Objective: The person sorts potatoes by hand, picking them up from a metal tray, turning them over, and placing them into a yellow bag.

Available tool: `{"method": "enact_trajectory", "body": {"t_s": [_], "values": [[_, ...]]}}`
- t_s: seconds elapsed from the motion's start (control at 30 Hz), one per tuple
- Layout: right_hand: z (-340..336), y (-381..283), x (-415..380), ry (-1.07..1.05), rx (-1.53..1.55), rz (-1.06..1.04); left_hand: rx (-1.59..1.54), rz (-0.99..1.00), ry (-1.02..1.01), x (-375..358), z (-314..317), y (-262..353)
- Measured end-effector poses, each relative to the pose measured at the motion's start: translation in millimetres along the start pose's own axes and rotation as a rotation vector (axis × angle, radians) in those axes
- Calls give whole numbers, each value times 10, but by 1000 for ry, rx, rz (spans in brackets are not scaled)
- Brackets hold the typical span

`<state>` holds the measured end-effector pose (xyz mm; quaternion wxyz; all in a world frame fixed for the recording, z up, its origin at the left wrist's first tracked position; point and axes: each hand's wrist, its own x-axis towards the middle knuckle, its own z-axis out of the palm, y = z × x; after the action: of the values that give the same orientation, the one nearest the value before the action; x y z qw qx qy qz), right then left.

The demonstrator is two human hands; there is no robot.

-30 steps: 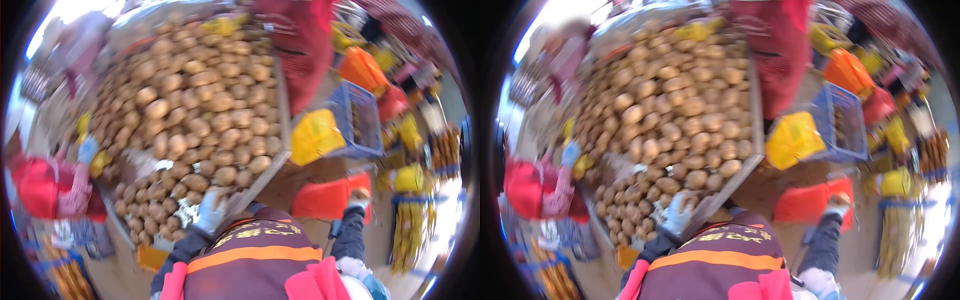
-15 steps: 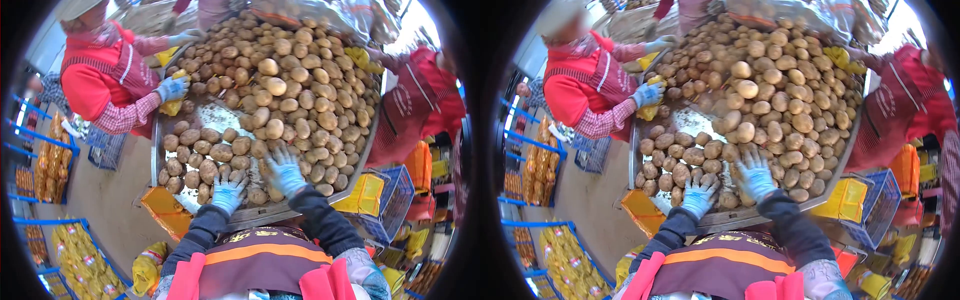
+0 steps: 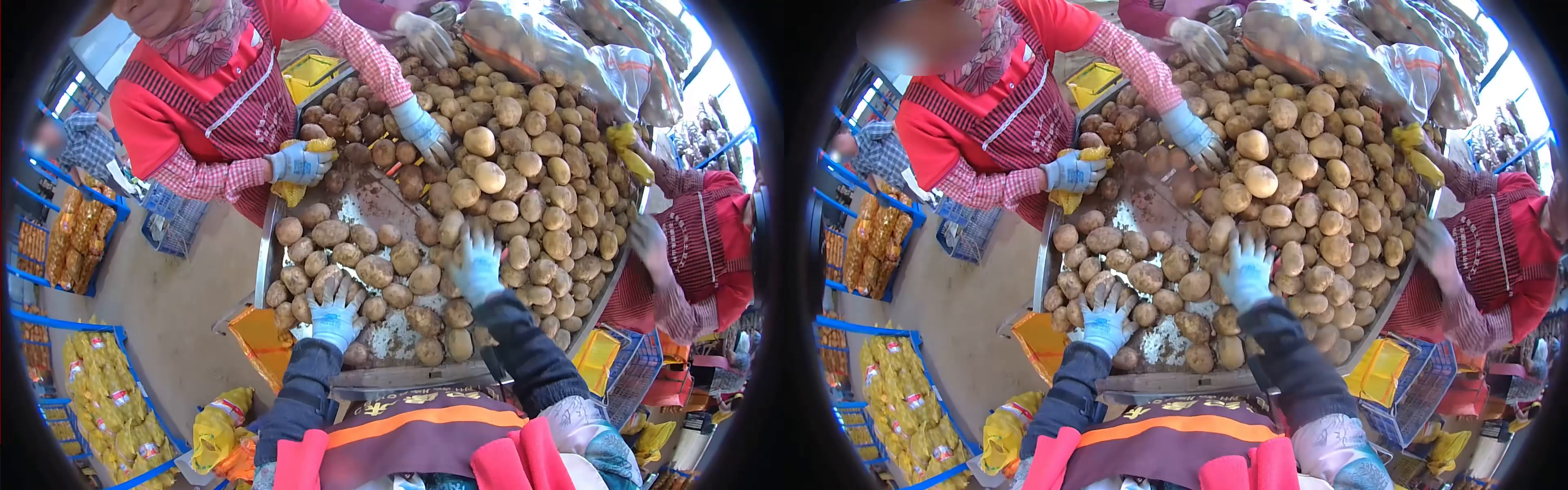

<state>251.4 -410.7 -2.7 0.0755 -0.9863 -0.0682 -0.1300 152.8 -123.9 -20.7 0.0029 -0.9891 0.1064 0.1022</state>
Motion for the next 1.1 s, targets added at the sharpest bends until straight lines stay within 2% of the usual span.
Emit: {"method": "enact_trajectory", "body": {"t_s": [0.07,0.1,0.17,0.2,0.23,0.3,0.33,0.37,0.43,0.47,0.5,0.53,0.57,0.6,0.63,0.7,0.77,0.8,0.83,0.87,0.9,0.93,0.97,1.03,1.07,1.1], "values": [[-80,3,-158,-158,125,-59,-12,11,43,30,110,-53],[-180,54,-148,-230,195,-162,11,7,37,32,138,-48],[-304,216,104,-334,514,-96,11,-3,40,69,189,-49],[-162,341,290,55,375,-174,15,-16,50,86,205,-53],[-316,348,549,211,241,-136,15,-20,44,99,169,-40],[-263,535,1048,286,39,-110,-40,-59,-38,118,37,0],[-192,624,1216,201,57,-123,-36,-63,-40,113,54,-2],[-245,559,1266,203,63,-126,-44,-52,-24,113,54,-8],[-361,423,1351,-267,108,55,-49,-48,-1,130,52,-25],[-319,459,1308,-409,330,65,-57,-70,-29,134,-4,3],[79,609,1144,-475,820,16,-66,-90,-61,123,-29,40],[46,455,893,-396,799,-46,-151,-115,68,130,39,75],[-86,303,656,-423,848,27,-154,-123,70,143,-27,127],[-181,166,493,-513,1174,255,-392,-72,227,164,-159,194],[-268,50,273,-498,1781,446,-628,-22,376,147,-254,290],[-462,-139,22,-763,2241,782,-878,119,421,187,-361,526],[-509,-429,-155,-691,2258,824,-1030,175,377,180,-523,765],[-486,-529,-213,-673,2241,922,-1024,179,432,157,-515,856],[-512,-612,-285,-697,2247,894,-1019,183,487,135,-487,942],[-583,-663,-321,-717,2195,787,-1485,132,451,154,-460,1024],[-662,-717,-347,-733,2140,681,-1481,137,455,132,-434,1057],[-763,-776,-399,-491,1953,373,-1630,112,450,108,-403,1075],[-790,-790,-422,-488,1955,368,-1780,85,443,77,-430,1080],[-819,-816,-468,-461,1792,456,-1667,137,483,-26,-475,1009],[-771,-794,-474,-392,1598,321,-1764,117,382,-67,-497,974],[-788,-760,-459,-393,1599,318,-1858,97,281,-100,-528,944]]}}
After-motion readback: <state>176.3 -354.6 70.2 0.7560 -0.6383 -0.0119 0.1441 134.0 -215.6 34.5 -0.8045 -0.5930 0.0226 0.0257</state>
